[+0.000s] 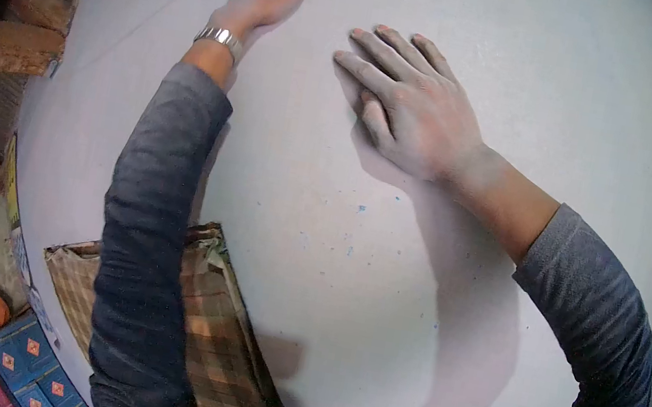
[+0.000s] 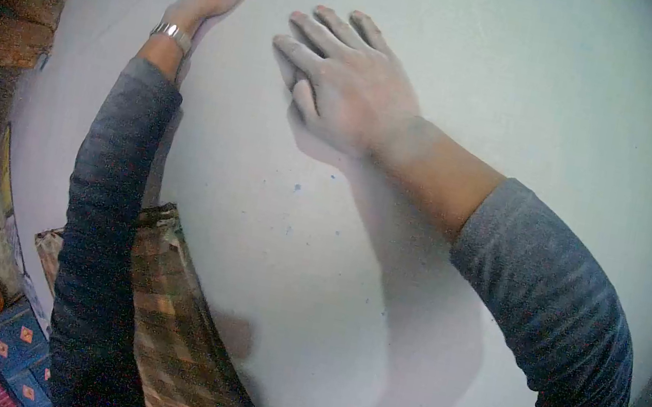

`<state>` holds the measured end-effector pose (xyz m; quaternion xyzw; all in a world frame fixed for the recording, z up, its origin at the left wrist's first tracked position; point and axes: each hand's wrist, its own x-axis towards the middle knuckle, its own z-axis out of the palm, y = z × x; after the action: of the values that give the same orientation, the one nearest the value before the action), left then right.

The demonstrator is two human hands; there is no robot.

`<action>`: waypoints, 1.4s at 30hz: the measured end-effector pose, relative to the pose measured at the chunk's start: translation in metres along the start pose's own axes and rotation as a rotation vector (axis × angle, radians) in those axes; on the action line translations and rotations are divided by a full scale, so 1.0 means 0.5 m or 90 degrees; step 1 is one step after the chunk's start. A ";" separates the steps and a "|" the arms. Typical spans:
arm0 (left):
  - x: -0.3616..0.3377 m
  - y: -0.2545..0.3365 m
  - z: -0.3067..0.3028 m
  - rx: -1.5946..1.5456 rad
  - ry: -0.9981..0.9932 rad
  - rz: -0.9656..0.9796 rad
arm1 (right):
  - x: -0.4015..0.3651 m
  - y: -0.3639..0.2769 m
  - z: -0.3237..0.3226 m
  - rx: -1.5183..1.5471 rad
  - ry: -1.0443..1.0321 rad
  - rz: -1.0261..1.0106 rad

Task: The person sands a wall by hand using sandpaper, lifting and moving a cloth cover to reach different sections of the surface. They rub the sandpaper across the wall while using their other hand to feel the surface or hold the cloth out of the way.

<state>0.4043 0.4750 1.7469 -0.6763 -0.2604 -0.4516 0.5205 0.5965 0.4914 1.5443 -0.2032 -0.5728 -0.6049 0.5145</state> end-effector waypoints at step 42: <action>0.055 -0.028 0.147 -1.319 -0.140 -0.082 | 0.243 -0.012 0.066 -0.015 0.270 0.010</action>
<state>0.4303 0.5451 1.7738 -0.8138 0.1730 -0.4168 -0.3663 0.5328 0.4728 1.6517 -0.0819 -0.4430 -0.6369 0.6256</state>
